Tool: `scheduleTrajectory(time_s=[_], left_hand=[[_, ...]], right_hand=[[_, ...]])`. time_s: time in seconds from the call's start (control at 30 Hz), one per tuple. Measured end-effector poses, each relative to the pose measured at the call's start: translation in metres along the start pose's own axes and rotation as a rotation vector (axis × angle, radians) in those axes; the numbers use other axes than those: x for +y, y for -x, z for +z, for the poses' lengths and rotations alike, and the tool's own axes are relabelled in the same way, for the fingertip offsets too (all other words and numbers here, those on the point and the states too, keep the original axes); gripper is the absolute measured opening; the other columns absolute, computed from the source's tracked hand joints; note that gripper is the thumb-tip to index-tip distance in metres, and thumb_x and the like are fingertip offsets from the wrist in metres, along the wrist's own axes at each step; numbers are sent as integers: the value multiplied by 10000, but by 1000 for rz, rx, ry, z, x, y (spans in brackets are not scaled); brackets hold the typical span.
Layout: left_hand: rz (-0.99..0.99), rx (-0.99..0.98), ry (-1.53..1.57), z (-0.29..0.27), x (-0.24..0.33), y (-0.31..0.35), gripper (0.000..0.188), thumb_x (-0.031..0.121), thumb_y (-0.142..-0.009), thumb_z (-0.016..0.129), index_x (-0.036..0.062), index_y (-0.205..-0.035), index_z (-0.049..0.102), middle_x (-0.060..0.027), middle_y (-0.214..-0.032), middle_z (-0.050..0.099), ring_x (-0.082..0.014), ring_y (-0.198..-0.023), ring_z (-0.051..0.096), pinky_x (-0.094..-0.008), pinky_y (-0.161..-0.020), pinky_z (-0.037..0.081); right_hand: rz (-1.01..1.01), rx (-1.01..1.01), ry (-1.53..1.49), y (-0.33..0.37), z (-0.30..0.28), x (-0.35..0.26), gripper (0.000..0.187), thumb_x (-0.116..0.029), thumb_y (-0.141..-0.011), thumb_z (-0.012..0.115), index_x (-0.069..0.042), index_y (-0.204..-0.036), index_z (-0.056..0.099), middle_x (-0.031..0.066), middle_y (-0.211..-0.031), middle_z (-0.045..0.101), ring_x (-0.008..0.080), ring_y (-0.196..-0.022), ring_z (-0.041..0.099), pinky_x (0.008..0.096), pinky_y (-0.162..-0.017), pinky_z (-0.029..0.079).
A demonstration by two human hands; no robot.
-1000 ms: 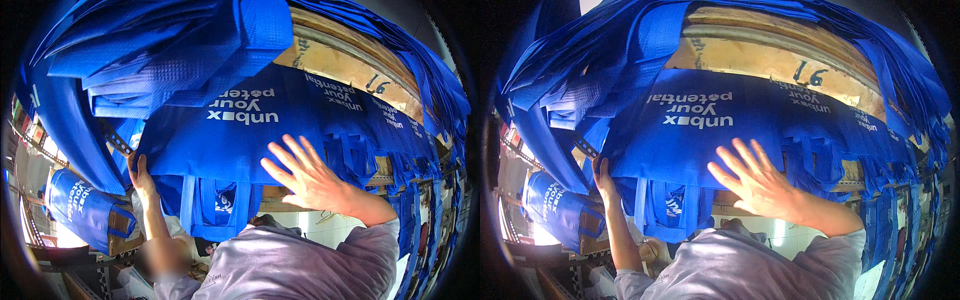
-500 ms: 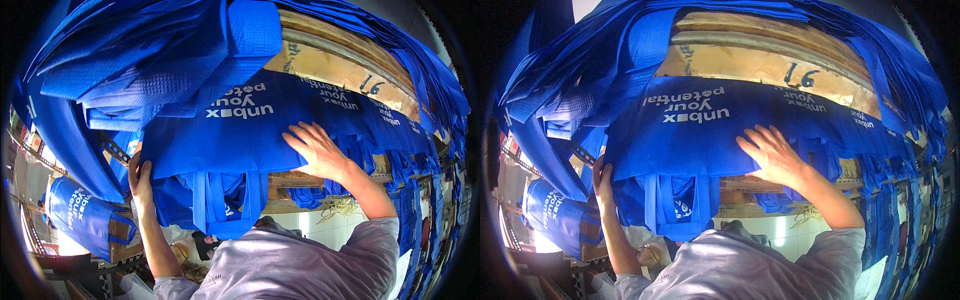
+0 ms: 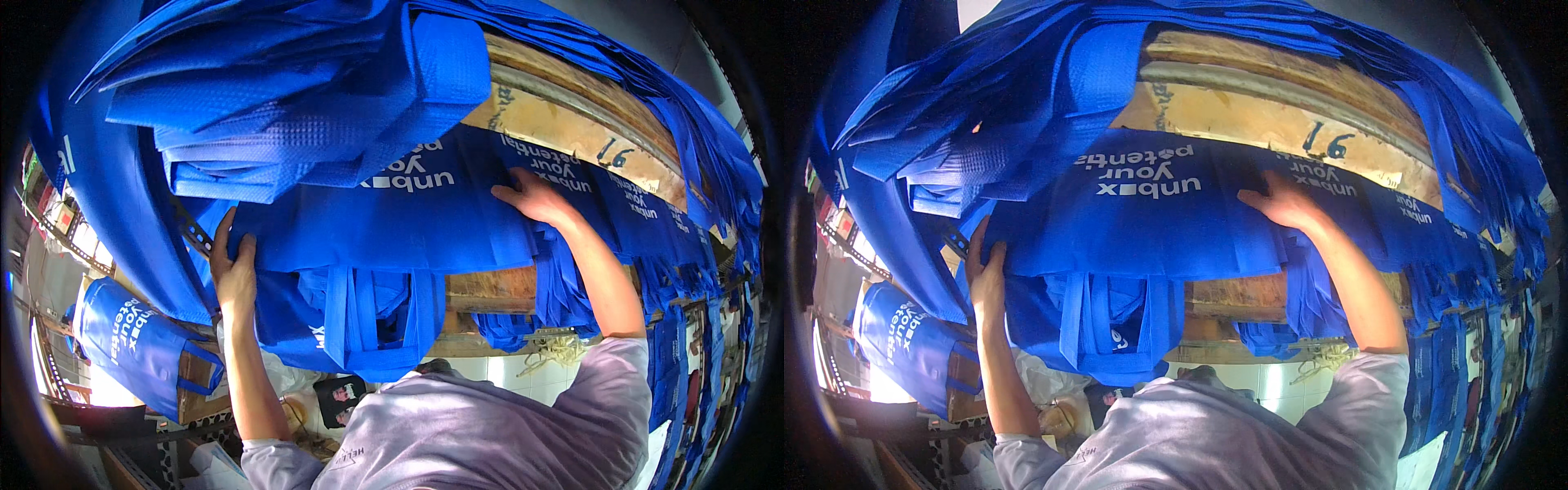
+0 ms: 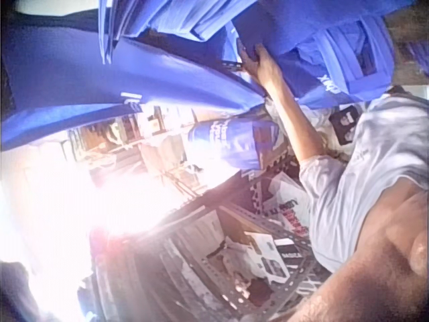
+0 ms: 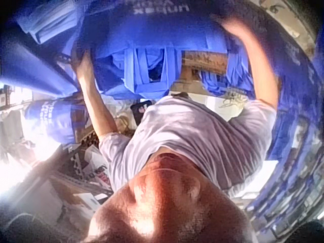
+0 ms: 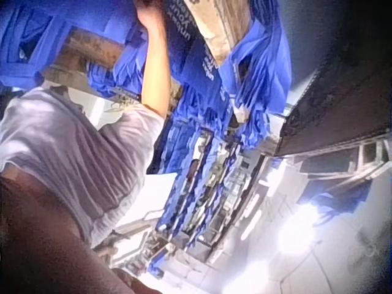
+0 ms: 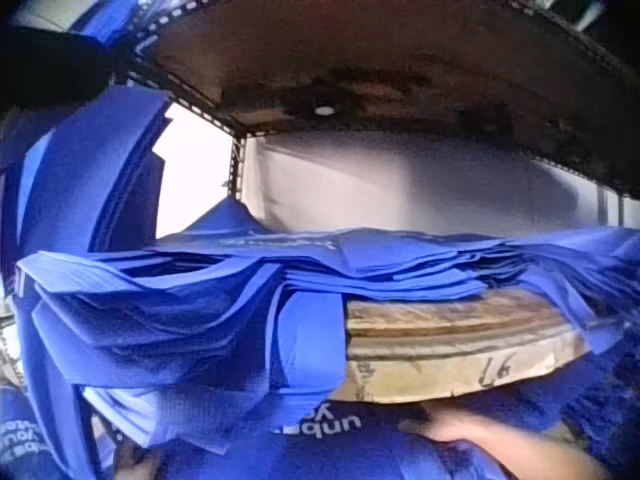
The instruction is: The person folds blue reusable tote bags on the floor and then stacks them on a metal shelf. The person handles the bags one by one, smoothing them out before folding and placing them in a neat pile.
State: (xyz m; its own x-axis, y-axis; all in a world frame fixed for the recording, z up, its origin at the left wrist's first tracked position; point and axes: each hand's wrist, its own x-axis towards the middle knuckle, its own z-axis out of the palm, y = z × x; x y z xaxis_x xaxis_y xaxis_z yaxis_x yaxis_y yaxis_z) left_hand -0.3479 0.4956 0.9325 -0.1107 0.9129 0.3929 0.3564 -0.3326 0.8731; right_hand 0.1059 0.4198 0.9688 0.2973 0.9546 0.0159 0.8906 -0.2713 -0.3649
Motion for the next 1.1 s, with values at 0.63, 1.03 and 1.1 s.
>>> scheduleTrajectory(time_s=[0.63,1.03,1.1], left_hand=[[-45,164,-176,8,-21,-21,389,247,-829,650,139,-1199,597,-174,-1000,548,-226,-949,485,-366,-878,397],[62,-114,84,0,-8,-22,405,92,-833,544,28,-1233,554,-153,-1201,582,-224,-1111,542,-291,-968,382],[69,-91,91,6,-19,-30,405,95,-830,537,25,-1229,557,-160,-1191,589,-229,-1102,551,-291,-960,392]], right_hand=[[-154,282,-572,-46,16,-29,540,-179,-827,607,37,-1291,438,203,-1255,523,262,-1179,484,334,-1021,344],[-4,131,-763,-15,6,2,611,-110,-800,610,74,-1334,377,172,-1245,517,218,-1113,508,308,-972,385],[16,305,-851,-14,15,3,577,-79,-797,594,59,-1322,399,154,-1198,550,232,-1074,523,319,-959,390]])
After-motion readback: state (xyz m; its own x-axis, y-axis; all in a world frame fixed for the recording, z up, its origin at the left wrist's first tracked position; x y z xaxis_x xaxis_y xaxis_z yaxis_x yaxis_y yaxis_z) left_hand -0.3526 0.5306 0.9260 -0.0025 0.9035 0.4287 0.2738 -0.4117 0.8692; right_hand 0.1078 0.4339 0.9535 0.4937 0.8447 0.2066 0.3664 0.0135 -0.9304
